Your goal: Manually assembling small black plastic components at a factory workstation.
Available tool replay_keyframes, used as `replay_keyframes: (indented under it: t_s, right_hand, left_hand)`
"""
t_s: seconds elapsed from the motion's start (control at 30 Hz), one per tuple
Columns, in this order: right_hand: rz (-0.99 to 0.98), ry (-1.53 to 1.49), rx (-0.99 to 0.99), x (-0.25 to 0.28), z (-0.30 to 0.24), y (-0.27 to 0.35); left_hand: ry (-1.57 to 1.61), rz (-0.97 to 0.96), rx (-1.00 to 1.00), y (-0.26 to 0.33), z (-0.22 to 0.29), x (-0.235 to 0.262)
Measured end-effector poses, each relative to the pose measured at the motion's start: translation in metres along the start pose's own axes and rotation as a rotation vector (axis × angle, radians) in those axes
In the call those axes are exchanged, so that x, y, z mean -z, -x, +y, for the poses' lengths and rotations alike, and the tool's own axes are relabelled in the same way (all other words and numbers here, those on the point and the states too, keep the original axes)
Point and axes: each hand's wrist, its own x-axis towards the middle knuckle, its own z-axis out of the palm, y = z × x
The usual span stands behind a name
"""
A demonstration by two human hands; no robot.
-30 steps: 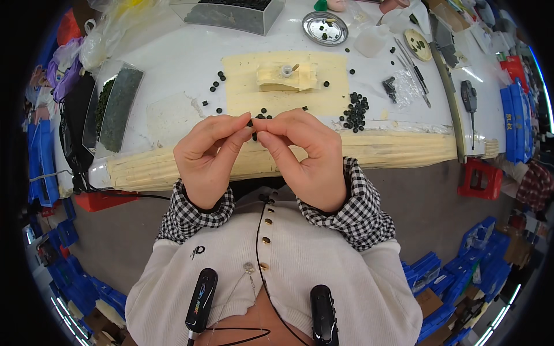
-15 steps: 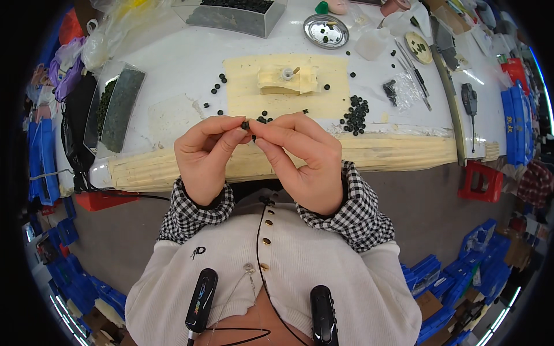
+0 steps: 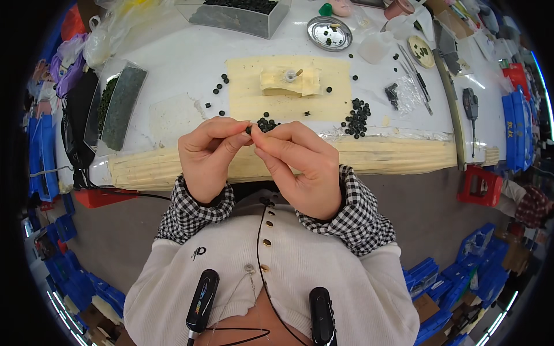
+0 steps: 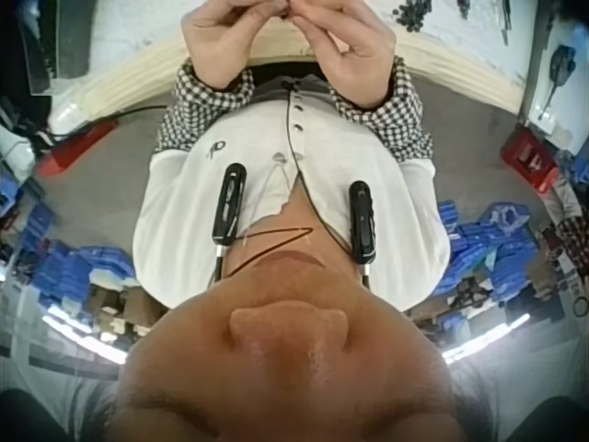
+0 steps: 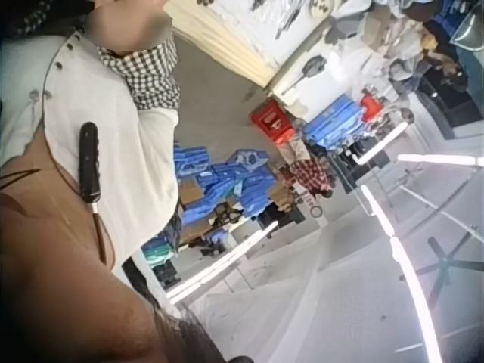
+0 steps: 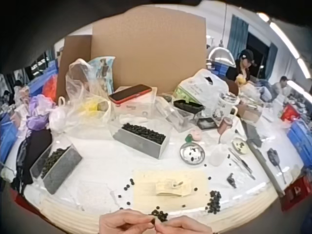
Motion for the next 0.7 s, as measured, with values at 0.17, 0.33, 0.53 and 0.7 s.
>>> replay_keyframes:
  t_s: [0.17, 0.33, 0.53, 0.7]
  right_hand:
    - [0.033, 0.016, 0.03, -0.0005, 0.0021, -0.0005]
    - [0.056, 0.007, 0.025, -0.0004, 0.0011, 0.0009]
    - [0.052, -0.008, 0.022, -0.0006, 0.0, 0.001]
    - [0.045, 0.005, 0.026, 0.0003, 0.0005, 0.0021]
  left_hand:
    - [0.057, 0.027, 0.077, 0.0005, 0.0004, -0.003]
    - [0.079, 0.027, 0.058, 0.0, 0.0022, -0.0057]
    - [0.092, 0.019, 0.034, 0.0018, 0.0013, -0.0047]
    - [0.145, 0.037, 0.131, 0.0024, 0.0087, -0.0064]
